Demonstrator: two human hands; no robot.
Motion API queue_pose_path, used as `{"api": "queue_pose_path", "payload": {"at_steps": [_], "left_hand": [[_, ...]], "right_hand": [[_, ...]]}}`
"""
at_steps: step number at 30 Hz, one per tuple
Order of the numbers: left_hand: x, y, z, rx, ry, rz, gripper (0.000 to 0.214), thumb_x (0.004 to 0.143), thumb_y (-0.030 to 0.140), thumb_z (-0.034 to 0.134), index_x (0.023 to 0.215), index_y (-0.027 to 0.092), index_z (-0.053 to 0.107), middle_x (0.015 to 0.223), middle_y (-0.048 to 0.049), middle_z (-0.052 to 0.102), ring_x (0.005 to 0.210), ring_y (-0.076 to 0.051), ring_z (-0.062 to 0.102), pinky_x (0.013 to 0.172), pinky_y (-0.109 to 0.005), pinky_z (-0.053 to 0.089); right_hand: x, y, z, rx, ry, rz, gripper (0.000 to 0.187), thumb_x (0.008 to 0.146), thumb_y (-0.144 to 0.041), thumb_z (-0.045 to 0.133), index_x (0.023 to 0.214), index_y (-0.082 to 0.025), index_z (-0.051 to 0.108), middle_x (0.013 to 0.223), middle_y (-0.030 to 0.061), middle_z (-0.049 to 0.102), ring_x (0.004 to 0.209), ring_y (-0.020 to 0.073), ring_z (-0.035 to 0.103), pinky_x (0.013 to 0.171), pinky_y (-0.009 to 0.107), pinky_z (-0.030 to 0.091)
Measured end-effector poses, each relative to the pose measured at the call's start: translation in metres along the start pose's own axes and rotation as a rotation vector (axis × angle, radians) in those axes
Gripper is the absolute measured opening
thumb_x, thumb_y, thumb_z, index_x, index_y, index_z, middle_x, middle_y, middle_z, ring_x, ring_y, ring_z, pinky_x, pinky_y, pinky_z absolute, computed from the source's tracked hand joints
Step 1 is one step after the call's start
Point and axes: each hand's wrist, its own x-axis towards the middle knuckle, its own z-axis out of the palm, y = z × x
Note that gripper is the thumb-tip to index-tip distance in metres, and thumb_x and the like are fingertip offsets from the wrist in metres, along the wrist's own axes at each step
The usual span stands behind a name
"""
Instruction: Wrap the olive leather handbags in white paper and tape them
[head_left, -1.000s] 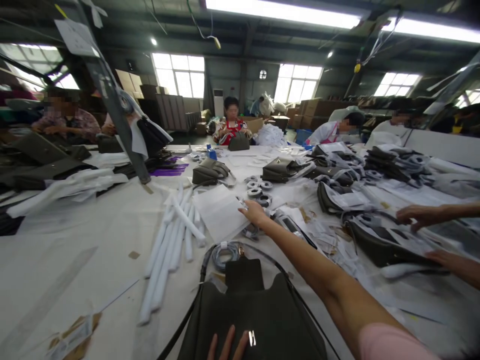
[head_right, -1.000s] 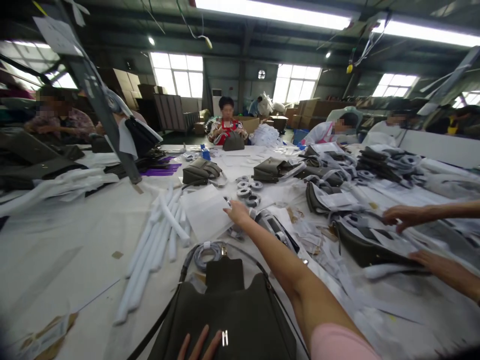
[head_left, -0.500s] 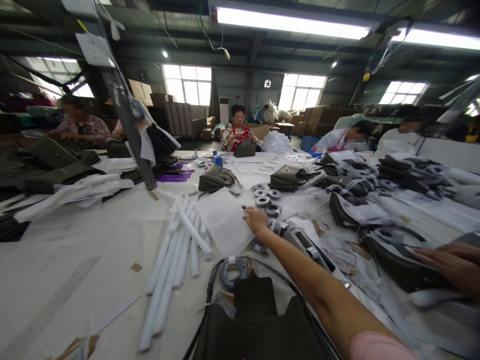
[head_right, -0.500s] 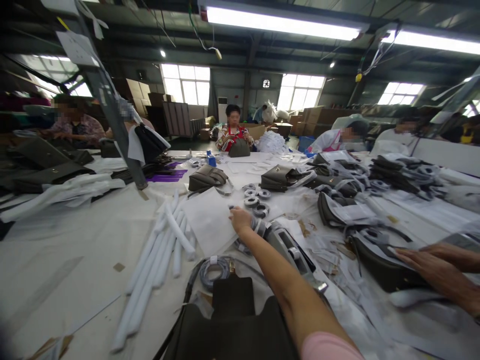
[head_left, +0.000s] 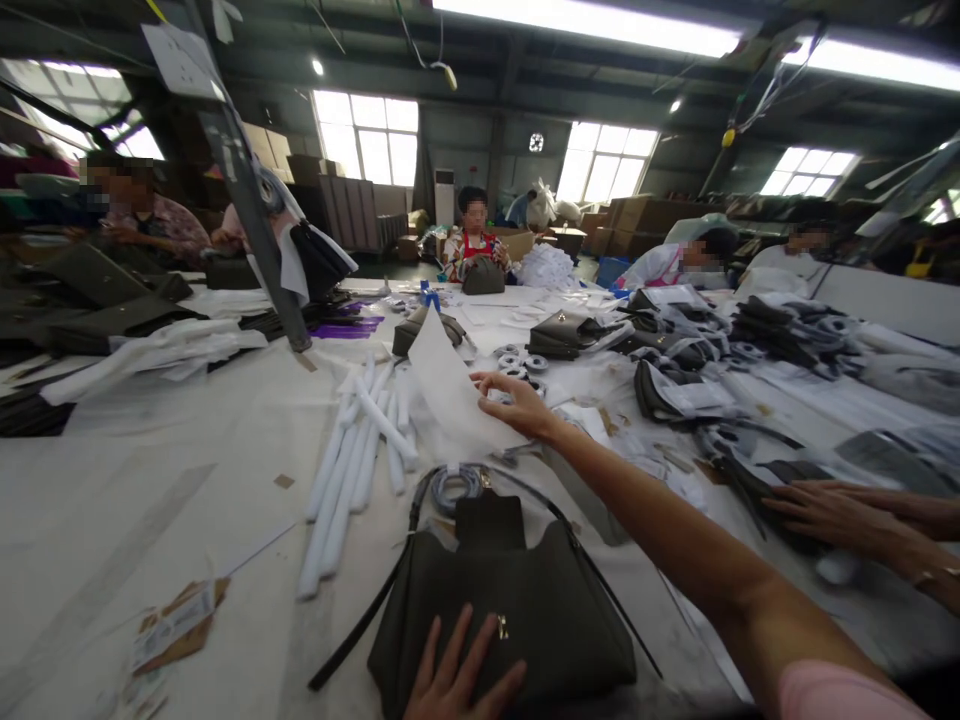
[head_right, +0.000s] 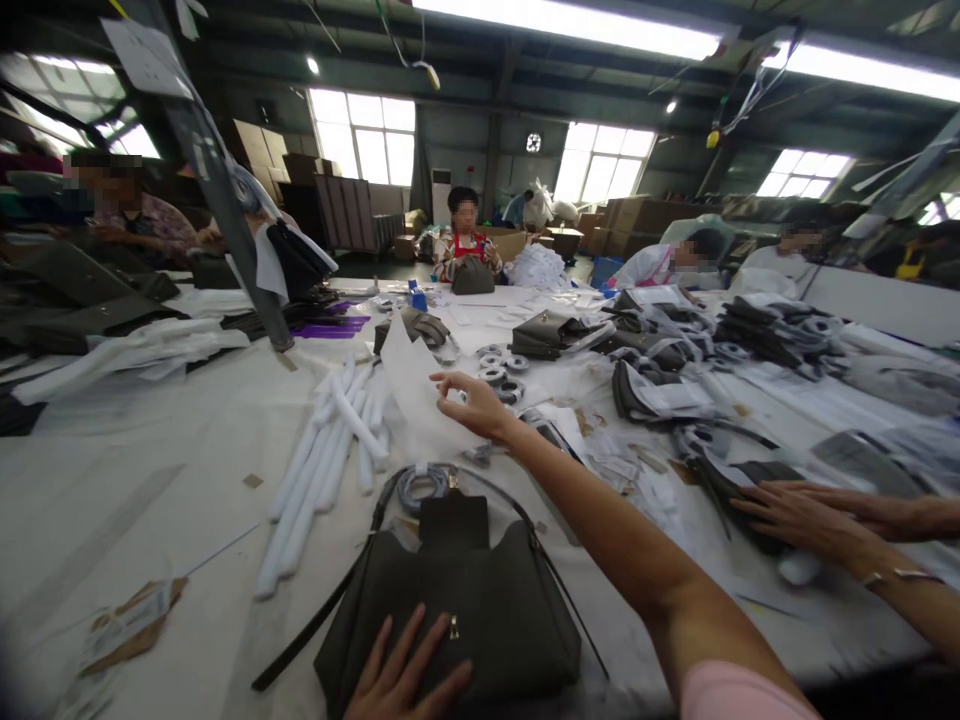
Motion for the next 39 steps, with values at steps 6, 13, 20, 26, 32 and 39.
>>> {"api": "queue_pose_path", "payload": {"at_steps": [6, 13, 20, 26, 32, 39], "left_hand": [[0.014, -0.007, -0.038, -0.194, -0.19, -0.025, 0.067, 0.091, 0.031, 0.06, 0.15, 0.042, 0.03, 0.16, -0.0032, 0.032, 0.145, -0.031, 0.031, 0.119, -0.053, 0.015], [-0.003, -0.002, -0.018, -0.231, -0.161, -0.045, 0.054, 0.089, 0.024, 0.057, 0.141, 0.039, 0.05, 0.135, -0.0012, 0.063, 0.126, -0.026, 0.054, 0.116, -0.046, 0.027], [-0.022, 0.003, -0.004, -0.111, -0.174, -0.063, 0.059, 0.083, 0.011, 0.047, 0.14, 0.027, 0.053, 0.139, -0.0074, 0.06, 0.124, -0.034, 0.056, 0.107, -0.052, 0.04], [-0.016, 0.003, -0.01, -0.097, -0.128, -0.069, 0.061, 0.083, 0.013, 0.051, 0.14, 0.032, 0.052, 0.14, -0.0064, 0.059, 0.123, -0.034, 0.057, 0.111, -0.055, 0.035], [-0.001, -0.004, -0.024, -0.194, -0.172, 0.001, 0.068, 0.082, 0.01, 0.052, 0.144, 0.036, 0.046, 0.138, -0.0066, 0.06, 0.124, -0.032, 0.057, 0.105, -0.05, 0.043], [0.007, -0.004, -0.03, -0.253, -0.216, -0.065, 0.065, 0.085, 0.011, 0.055, 0.141, 0.043, 0.048, 0.127, -0.0032, 0.067, 0.112, -0.027, 0.063, 0.097, -0.043, 0.046]], "right_hand": [[-0.109, -0.076, -0.035, 0.152, -0.374, -0.201, 0.01, 0.078, -0.016, 0.056, 0.084, -0.021, 0.061, 0.141, 0.0022, 0.056, 0.127, 0.0206, 0.054, 0.11, 0.036, 0.034], [-0.219, -0.06, 0.022, 0.087, -0.627, -0.257, 0.018, 0.071, -0.012, 0.07, 0.086, -0.02, 0.065, 0.144, 0.0102, 0.053, 0.132, 0.026, 0.049, 0.115, 0.045, 0.028], [-0.229, -0.038, 0.055, 0.112, -0.501, 0.01, 0.024, 0.095, -0.039, 0.058, 0.097, -0.018, 0.07, 0.115, 0.0097, 0.071, 0.107, 0.0204, 0.065, 0.096, 0.032, 0.047], [-0.225, -0.017, 0.073, -0.214, -0.54, -0.138, 0.07, 0.09, -0.061, 0.057, 0.149, -0.027, 0.04, 0.157, 0.0116, 0.035, 0.145, 0.0327, 0.03, 0.118, 0.055, 0.017], [-0.214, 0.006, 0.069, -0.292, -0.601, -0.156, 0.069, 0.095, -0.064, 0.044, 0.153, -0.028, 0.032, 0.16, 0.0102, 0.03, 0.147, 0.0303, 0.027, 0.119, 0.055, 0.014], [-0.212, -0.001, 0.067, -0.346, -0.57, -0.306, 0.047, 0.101, -0.03, 0.049, 0.147, -0.025, 0.044, 0.157, 0.0089, 0.037, 0.146, 0.026, 0.029, 0.12, 0.052, 0.016]]}}
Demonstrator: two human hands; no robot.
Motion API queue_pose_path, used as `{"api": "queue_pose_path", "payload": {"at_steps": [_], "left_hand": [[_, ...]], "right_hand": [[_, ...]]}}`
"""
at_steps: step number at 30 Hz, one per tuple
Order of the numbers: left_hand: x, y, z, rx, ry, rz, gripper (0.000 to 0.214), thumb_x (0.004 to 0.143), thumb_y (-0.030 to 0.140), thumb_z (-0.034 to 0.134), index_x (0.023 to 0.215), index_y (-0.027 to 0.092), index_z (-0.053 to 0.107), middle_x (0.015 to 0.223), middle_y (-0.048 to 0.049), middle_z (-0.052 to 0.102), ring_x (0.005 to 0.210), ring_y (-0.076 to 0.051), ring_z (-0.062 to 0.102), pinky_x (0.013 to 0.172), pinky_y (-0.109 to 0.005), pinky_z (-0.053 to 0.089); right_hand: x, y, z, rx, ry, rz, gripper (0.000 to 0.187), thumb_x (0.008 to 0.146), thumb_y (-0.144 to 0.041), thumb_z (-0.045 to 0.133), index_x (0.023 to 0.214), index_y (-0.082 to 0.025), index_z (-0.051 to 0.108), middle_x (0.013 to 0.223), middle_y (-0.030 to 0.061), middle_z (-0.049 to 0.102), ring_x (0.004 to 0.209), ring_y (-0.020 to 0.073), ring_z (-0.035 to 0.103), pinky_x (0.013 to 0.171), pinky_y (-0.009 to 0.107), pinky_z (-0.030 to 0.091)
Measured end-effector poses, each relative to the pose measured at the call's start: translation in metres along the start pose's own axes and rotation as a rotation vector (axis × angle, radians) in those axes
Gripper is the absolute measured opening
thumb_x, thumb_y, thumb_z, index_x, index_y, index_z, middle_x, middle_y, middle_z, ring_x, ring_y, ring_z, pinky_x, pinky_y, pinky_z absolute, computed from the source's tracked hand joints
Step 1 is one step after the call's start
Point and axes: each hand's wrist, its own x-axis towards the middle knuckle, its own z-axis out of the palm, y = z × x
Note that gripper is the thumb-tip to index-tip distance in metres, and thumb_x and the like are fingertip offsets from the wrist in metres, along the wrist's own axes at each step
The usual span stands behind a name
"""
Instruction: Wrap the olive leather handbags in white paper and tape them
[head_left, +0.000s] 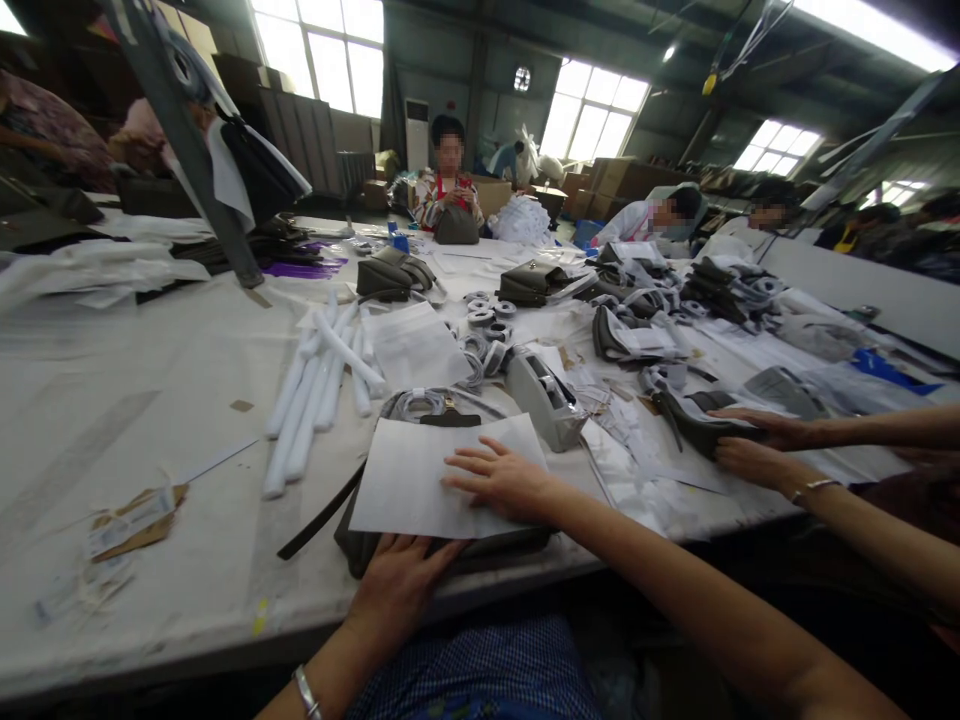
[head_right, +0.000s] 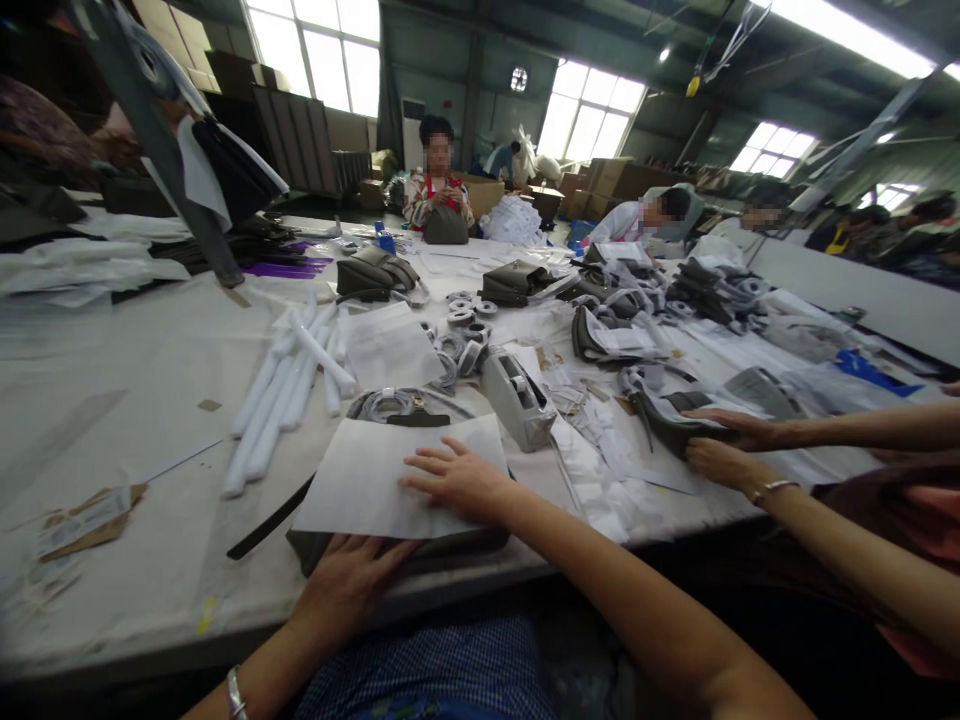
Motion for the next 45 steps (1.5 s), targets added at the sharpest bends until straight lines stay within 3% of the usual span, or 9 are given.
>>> {"api": "queue_pose_path", "payload": {"at_steps": [4, 9, 22, 25, 29, 33, 38, 42, 45], "left_hand": [[0.0, -0.001, 0.0, -0.02, 0.029, 0.006, 0.058, 0.086, 0.014, 0.055, 0.137, 0.041, 0.053, 0.123, -0.0034, 0.069, 0.113, -0.028, 0.062, 0.098, -0.044, 0.043], [-0.004, -0.003, 0.004, -0.006, 0.011, 0.036, 0.059, 0.085, 0.014, 0.056, 0.139, 0.039, 0.051, 0.126, -0.0041, 0.067, 0.11, -0.028, 0.064, 0.097, -0.043, 0.047], [-0.013, -0.005, 0.013, 0.194, 0.096, 0.112, 0.062, 0.085, 0.018, 0.053, 0.144, 0.035, 0.047, 0.136, -0.0094, 0.062, 0.116, -0.033, 0.064, 0.095, -0.048, 0.053], [-0.022, -0.004, -0.001, 0.156, 0.093, 0.106, 0.061, 0.084, 0.01, 0.049, 0.142, 0.031, 0.051, 0.128, -0.0099, 0.067, 0.108, -0.031, 0.068, 0.093, -0.045, 0.056], [-0.027, 0.009, -0.046, -0.129, 0.126, 0.126, 0.047, 0.089, 0.009, 0.046, 0.131, 0.025, 0.06, 0.118, -0.0042, 0.073, 0.1, -0.019, 0.071, 0.089, -0.028, 0.058], [0.007, 0.017, -0.077, -0.367, 0.146, -0.002, 0.033, 0.097, 0.02, 0.049, 0.127, 0.024, 0.061, 0.113, -0.0023, 0.074, 0.099, -0.013, 0.071, 0.089, -0.02, 0.056], [0.05, -0.007, -0.041, -0.304, 0.024, -0.104, 0.043, 0.099, 0.031, 0.048, 0.14, 0.019, 0.05, 0.136, -0.0077, 0.062, 0.121, -0.019, 0.061, 0.099, -0.03, 0.053], [0.041, -0.019, -0.007, -0.151, 0.101, -0.088, 0.048, 0.1, 0.031, 0.044, 0.146, 0.019, 0.042, 0.141, -0.0091, 0.057, 0.13, -0.023, 0.054, 0.108, -0.04, 0.047], [0.032, -0.016, -0.001, -0.149, 0.128, -0.112, 0.05, 0.101, 0.024, 0.04, 0.15, 0.02, 0.035, 0.142, -0.0077, 0.056, 0.13, -0.021, 0.053, 0.109, -0.039, 0.046]], "right_hand": [[-0.005, -0.011, -0.001, 0.097, -0.047, -0.023, 0.047, 0.099, -0.021, 0.048, 0.145, -0.025, 0.048, 0.158, 0.0084, 0.034, 0.146, 0.0262, 0.029, 0.117, 0.045, 0.028], [-0.012, -0.013, 0.003, 0.104, -0.056, -0.019, 0.064, 0.097, -0.053, 0.05, 0.153, -0.027, 0.033, 0.16, 0.0108, 0.029, 0.148, 0.0337, 0.023, 0.117, 0.058, 0.018], [-0.014, 0.0, 0.026, 0.04, -0.02, -0.222, 0.058, 0.099, -0.048, 0.046, 0.152, -0.029, 0.034, 0.162, 0.0068, 0.025, 0.15, 0.0295, 0.017, 0.119, 0.055, 0.01], [-0.015, -0.002, 0.027, 0.023, -0.012, -0.223, 0.056, 0.099, -0.049, 0.045, 0.152, -0.03, 0.035, 0.162, 0.0052, 0.024, 0.15, 0.0273, 0.017, 0.12, 0.053, 0.009], [-0.015, -0.002, 0.028, 0.018, 0.005, -0.227, 0.053, 0.1, -0.048, 0.045, 0.15, -0.031, 0.039, 0.162, 0.0055, 0.026, 0.15, 0.0274, 0.019, 0.12, 0.053, 0.011], [-0.015, -0.001, 0.031, 0.029, 0.02, -0.234, 0.054, 0.099, -0.047, 0.047, 0.15, -0.03, 0.039, 0.161, 0.0073, 0.028, 0.149, 0.0288, 0.021, 0.119, 0.055, 0.014], [-0.015, 0.0, 0.032, 0.04, 0.048, -0.242, 0.052, 0.098, -0.046, 0.049, 0.146, -0.024, 0.045, 0.16, 0.0124, 0.03, 0.149, 0.0297, 0.02, 0.119, 0.057, 0.012], [-0.02, 0.0, 0.034, 0.179, 0.144, -0.171, 0.066, 0.094, -0.047, 0.056, 0.15, -0.018, 0.037, 0.156, 0.0159, 0.035, 0.146, 0.0265, 0.029, 0.12, 0.051, 0.017], [-0.023, 0.001, 0.035, 0.287, 0.243, -0.082, 0.065, 0.091, -0.044, 0.06, 0.146, -0.016, 0.041, 0.154, 0.0185, 0.037, 0.141, 0.0258, 0.037, 0.117, 0.045, 0.03]]}}
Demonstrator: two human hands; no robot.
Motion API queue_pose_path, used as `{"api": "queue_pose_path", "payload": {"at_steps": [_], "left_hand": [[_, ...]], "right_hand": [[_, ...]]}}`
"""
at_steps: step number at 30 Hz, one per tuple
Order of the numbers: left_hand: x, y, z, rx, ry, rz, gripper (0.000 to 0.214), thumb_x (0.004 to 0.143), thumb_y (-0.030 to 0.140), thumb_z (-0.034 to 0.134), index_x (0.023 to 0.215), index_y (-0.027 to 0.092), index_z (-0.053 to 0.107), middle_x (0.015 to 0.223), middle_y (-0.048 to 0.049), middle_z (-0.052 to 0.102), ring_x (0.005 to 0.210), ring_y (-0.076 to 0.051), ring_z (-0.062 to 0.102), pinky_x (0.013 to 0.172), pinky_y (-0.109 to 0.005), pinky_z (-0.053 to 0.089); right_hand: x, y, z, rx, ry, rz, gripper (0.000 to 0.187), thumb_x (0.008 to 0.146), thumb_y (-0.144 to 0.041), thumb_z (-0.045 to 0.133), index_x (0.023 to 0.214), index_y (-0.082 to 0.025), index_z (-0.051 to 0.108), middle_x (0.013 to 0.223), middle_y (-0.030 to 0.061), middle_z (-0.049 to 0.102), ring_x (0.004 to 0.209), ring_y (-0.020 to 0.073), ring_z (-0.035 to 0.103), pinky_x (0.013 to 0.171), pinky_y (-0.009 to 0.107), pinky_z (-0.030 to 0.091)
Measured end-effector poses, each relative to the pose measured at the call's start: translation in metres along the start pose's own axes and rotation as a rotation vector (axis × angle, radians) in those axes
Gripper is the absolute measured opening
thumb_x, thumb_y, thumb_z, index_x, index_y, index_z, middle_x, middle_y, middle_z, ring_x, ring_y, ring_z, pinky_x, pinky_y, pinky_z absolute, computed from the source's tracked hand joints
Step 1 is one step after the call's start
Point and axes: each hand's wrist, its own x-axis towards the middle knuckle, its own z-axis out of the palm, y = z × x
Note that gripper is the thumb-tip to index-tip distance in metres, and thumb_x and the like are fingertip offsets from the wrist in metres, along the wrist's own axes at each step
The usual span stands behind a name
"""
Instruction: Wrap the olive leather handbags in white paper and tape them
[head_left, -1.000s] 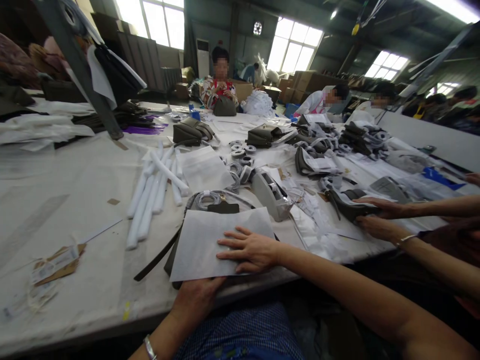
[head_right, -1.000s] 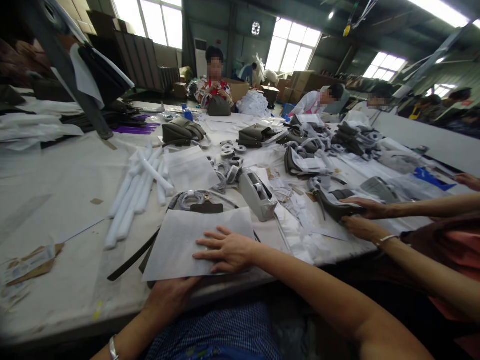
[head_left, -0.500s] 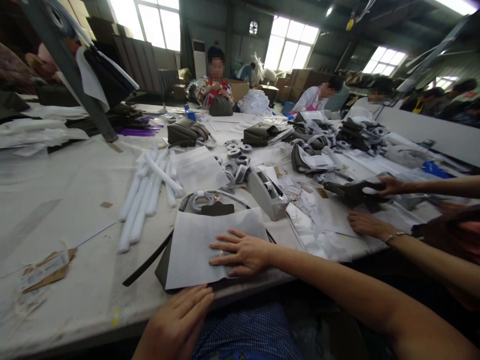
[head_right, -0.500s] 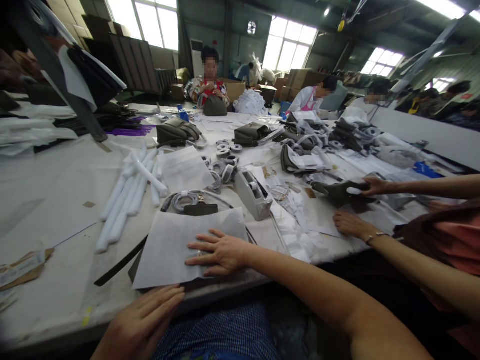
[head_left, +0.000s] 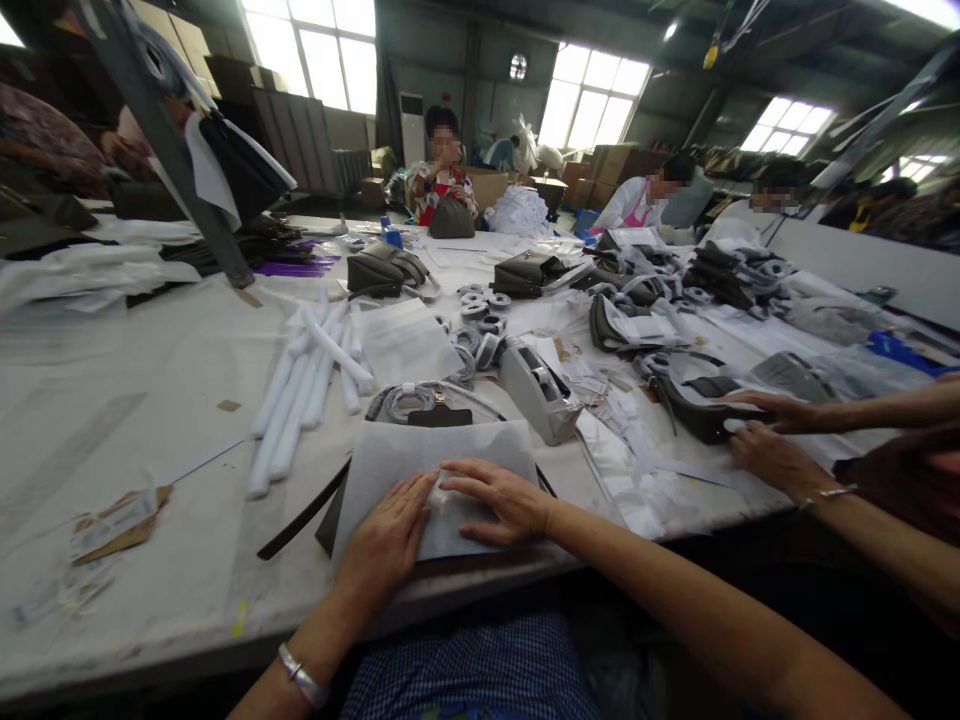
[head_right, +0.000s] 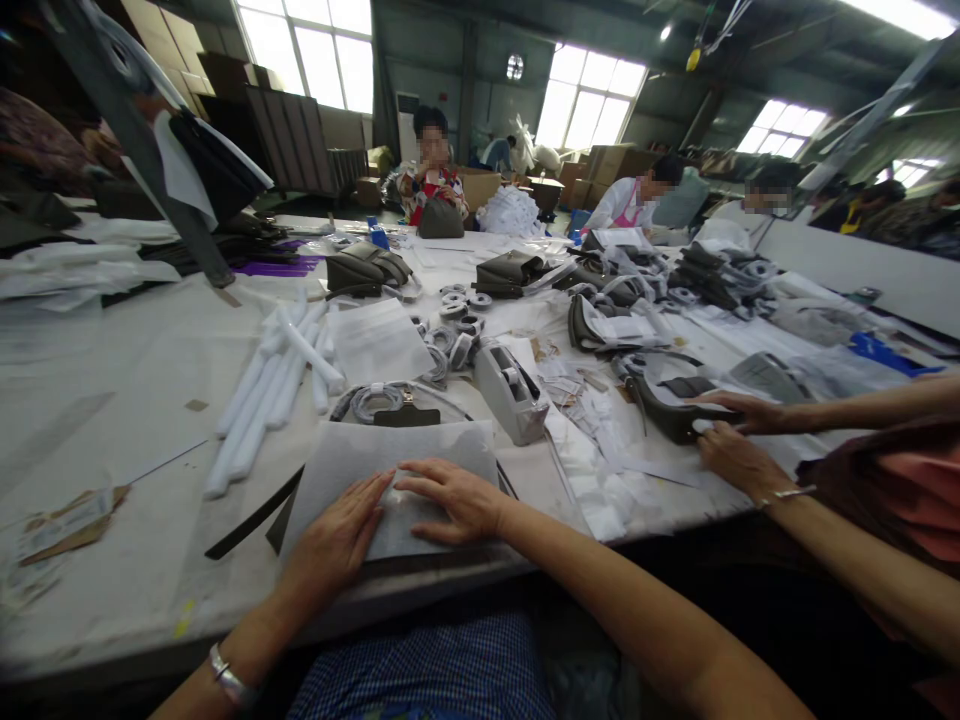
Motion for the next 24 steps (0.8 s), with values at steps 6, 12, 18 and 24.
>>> {"api": "queue_pose_path", "payload": {"at_steps": [6, 12, 18, 24], "left_hand": [[0.003, 0.004, -0.001, -0.007, -0.009, -0.013, 0.048, 0.101, 0.024, 0.04, 0.149, 0.019, 0.038, 0.143, -0.0063, 0.056, 0.13, -0.02, 0.054, 0.11, -0.039, 0.045], [0.001, 0.003, 0.003, 0.002, -0.017, -0.019, 0.047, 0.101, 0.023, 0.039, 0.148, 0.018, 0.039, 0.144, -0.0064, 0.055, 0.131, -0.02, 0.053, 0.111, -0.038, 0.044], [0.001, 0.003, 0.002, 0.005, -0.035, -0.021, 0.049, 0.101, 0.022, 0.038, 0.15, 0.019, 0.036, 0.145, -0.0053, 0.053, 0.132, -0.019, 0.052, 0.112, -0.038, 0.043], [0.002, 0.003, 0.002, 0.021, -0.025, 0.027, 0.041, 0.102, 0.029, 0.04, 0.141, 0.021, 0.051, 0.141, -0.0071, 0.058, 0.131, -0.021, 0.053, 0.11, -0.041, 0.046]], "right_hand": [[0.001, -0.002, -0.002, -0.029, -0.004, -0.013, 0.044, 0.092, -0.039, 0.058, 0.13, -0.017, 0.055, 0.152, 0.0166, 0.041, 0.138, 0.026, 0.041, 0.116, 0.045, 0.031], [0.003, -0.004, -0.003, -0.101, -0.03, -0.037, 0.04, 0.093, -0.039, 0.056, 0.128, -0.02, 0.057, 0.153, 0.0151, 0.04, 0.137, 0.026, 0.042, 0.115, 0.046, 0.032], [0.0, -0.002, 0.004, -0.158, -0.027, -0.095, 0.034, 0.096, -0.038, 0.052, 0.123, -0.021, 0.062, 0.148, 0.0135, 0.047, 0.136, 0.0253, 0.044, 0.118, 0.049, 0.026], [-0.007, 0.001, 0.008, -0.075, 0.096, -0.065, 0.041, 0.094, -0.035, 0.054, 0.131, -0.019, 0.058, 0.138, 0.013, 0.059, 0.128, 0.0216, 0.055, 0.114, 0.043, 0.036]]}}
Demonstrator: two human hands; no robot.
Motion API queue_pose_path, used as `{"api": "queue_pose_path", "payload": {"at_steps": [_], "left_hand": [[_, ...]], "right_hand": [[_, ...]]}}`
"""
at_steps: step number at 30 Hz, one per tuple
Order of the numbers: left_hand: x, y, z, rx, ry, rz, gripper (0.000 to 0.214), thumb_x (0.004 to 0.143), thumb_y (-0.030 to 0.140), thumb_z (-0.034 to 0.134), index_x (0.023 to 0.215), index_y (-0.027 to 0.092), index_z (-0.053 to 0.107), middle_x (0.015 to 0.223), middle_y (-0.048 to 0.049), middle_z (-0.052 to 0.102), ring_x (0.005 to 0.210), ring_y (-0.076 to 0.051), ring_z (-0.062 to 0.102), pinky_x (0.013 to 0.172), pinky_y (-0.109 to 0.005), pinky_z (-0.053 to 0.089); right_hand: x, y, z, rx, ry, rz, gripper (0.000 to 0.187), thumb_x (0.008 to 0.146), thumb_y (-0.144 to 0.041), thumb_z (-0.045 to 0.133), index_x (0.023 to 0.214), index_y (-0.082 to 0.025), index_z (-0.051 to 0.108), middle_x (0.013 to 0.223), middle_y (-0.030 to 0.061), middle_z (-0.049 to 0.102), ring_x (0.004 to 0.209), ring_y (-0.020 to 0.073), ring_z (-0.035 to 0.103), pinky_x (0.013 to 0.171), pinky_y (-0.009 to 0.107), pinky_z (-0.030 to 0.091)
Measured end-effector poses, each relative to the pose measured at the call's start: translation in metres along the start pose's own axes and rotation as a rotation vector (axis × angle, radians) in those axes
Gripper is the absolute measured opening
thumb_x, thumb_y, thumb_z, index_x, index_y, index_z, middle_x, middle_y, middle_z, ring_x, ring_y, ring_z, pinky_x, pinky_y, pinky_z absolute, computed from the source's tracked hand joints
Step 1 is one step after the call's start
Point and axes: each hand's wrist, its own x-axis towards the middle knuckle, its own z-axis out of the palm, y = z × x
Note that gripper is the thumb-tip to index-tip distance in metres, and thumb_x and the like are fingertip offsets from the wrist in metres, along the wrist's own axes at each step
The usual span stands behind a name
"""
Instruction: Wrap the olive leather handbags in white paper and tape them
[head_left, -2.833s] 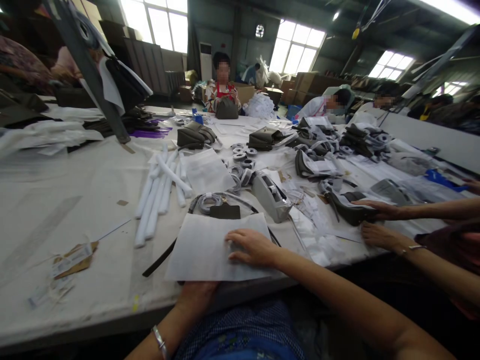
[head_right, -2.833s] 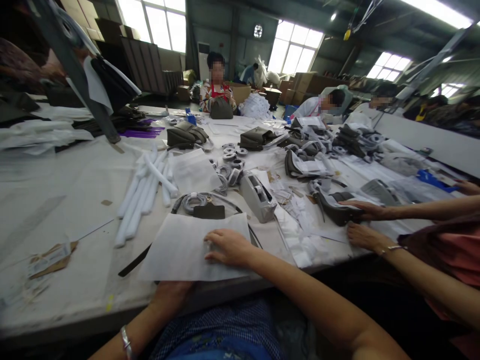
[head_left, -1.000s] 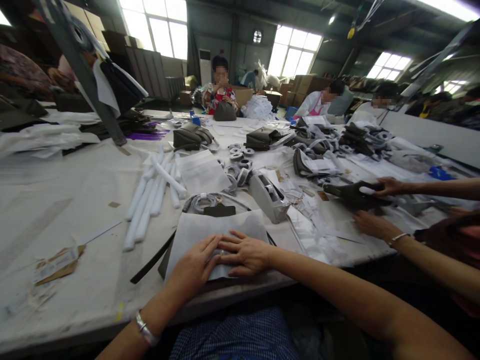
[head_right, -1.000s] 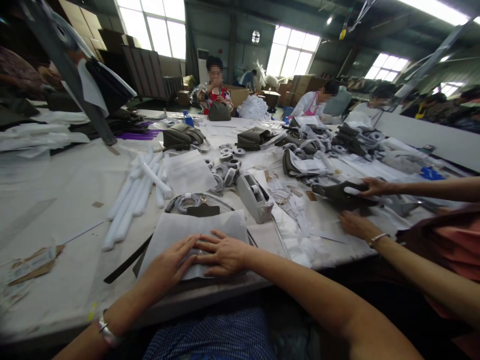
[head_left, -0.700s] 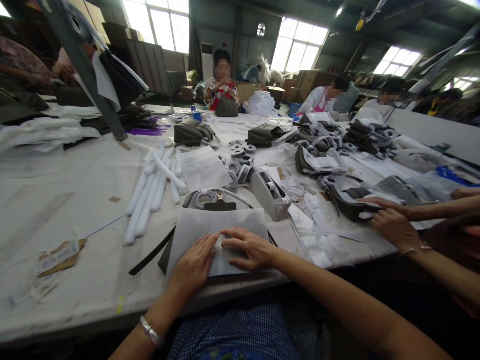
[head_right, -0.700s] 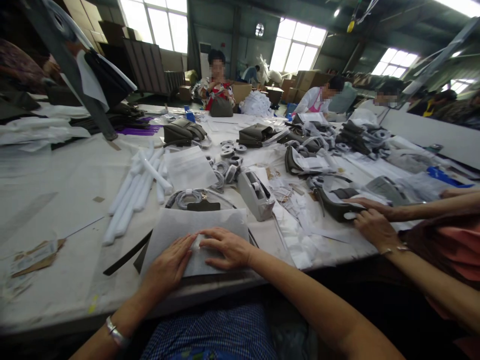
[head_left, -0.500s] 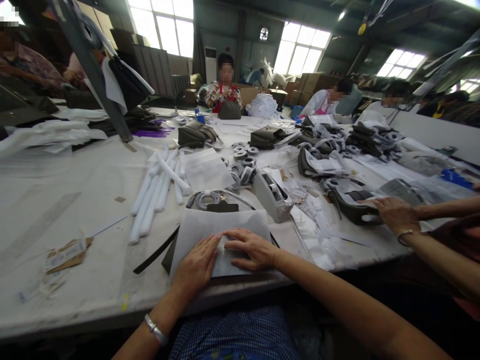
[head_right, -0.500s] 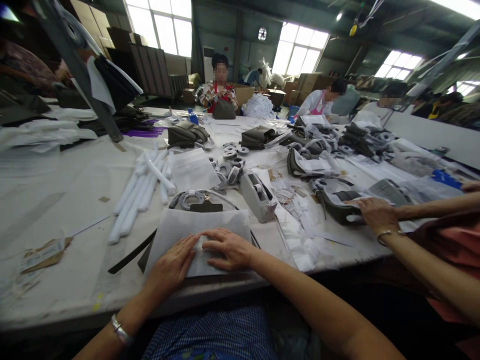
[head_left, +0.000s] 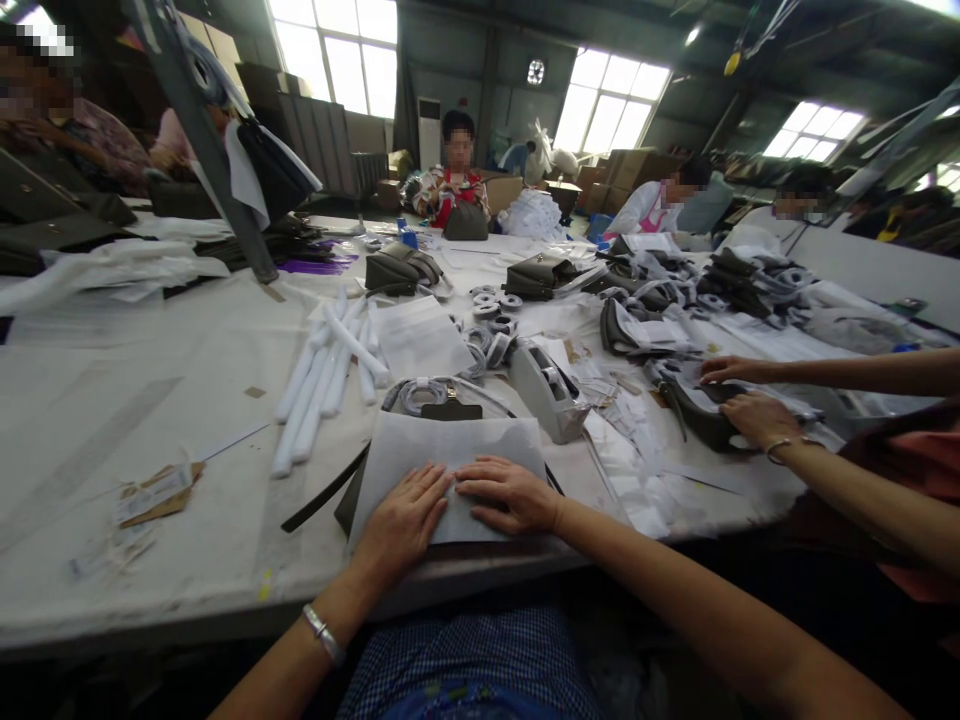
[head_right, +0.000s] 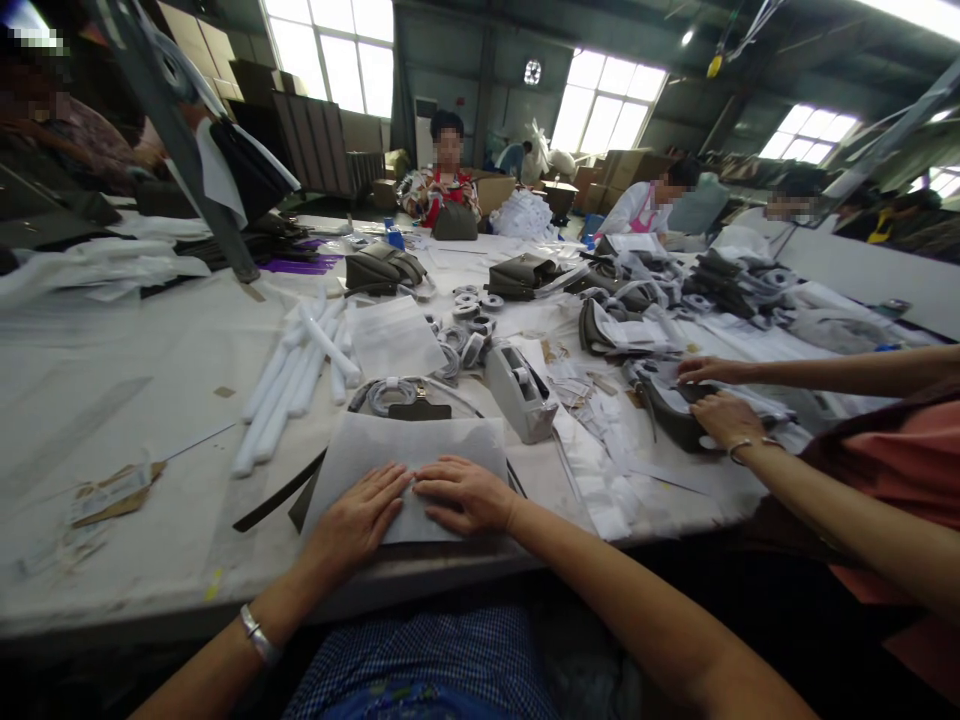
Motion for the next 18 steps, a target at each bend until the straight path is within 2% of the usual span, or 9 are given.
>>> {"api": "queue_pose_path", "payload": {"at_steps": [3, 5, 10, 14, 18], "left_hand": [[0.001, 0.001, -0.002, 0.067, -0.043, 0.04, 0.039, 0.101, 0.031, 0.041, 0.134, 0.019, 0.058, 0.14, -0.0087, 0.058, 0.131, -0.022, 0.053, 0.109, -0.041, 0.046], [0.003, 0.0, -0.007, 0.115, -0.109, 0.074, 0.04, 0.101, 0.031, 0.041, 0.134, 0.019, 0.058, 0.142, -0.0104, 0.056, 0.132, -0.024, 0.052, 0.11, -0.042, 0.044], [0.01, -0.012, -0.032, 0.139, -0.264, 0.197, 0.053, 0.098, 0.043, 0.045, 0.148, 0.025, 0.04, 0.151, -0.0098, 0.047, 0.138, -0.027, 0.043, 0.118, -0.054, 0.023], [0.005, -0.022, -0.04, 0.159, -0.254, 0.232, 0.062, 0.095, 0.05, 0.049, 0.152, 0.031, 0.031, 0.16, -0.0083, 0.031, 0.147, -0.03, 0.027, 0.119, -0.052, 0.018], [-0.006, -0.02, -0.036, 0.203, -0.221, 0.172, 0.063, 0.095, 0.048, 0.05, 0.152, 0.028, 0.033, 0.16, -0.0085, 0.031, 0.147, -0.029, 0.027, 0.121, -0.049, 0.014]], "right_hand": [[-0.002, 0.002, 0.004, -0.033, 0.026, -0.024, 0.034, 0.096, -0.03, 0.049, 0.127, -0.022, 0.062, 0.127, 0.0083, 0.068, 0.123, 0.0203, 0.059, 0.11, 0.04, 0.041], [-0.003, 0.003, 0.006, -0.057, 0.001, -0.036, 0.034, 0.097, -0.027, 0.046, 0.127, -0.022, 0.062, 0.126, 0.0068, 0.069, 0.124, 0.0201, 0.058, 0.11, 0.04, 0.041], [0.002, -0.002, -0.003, -0.098, -0.154, 0.004, 0.04, 0.098, -0.033, 0.047, 0.133, -0.017, 0.056, 0.139, 0.0118, 0.058, 0.137, 0.0212, 0.044, 0.118, 0.044, 0.028], [0.005, -0.006, -0.016, -0.082, -0.243, 0.061, 0.05, 0.097, -0.044, 0.049, 0.14, -0.018, 0.05, 0.154, 0.0115, 0.042, 0.148, 0.0256, 0.025, 0.122, 0.052, 0.01], [0.007, -0.005, -0.019, -0.011, -0.291, 0.08, 0.056, 0.097, -0.045, 0.048, 0.148, -0.02, 0.042, 0.158, 0.0099, 0.035, 0.15, 0.0258, 0.019, 0.122, 0.052, 0.005]]}}
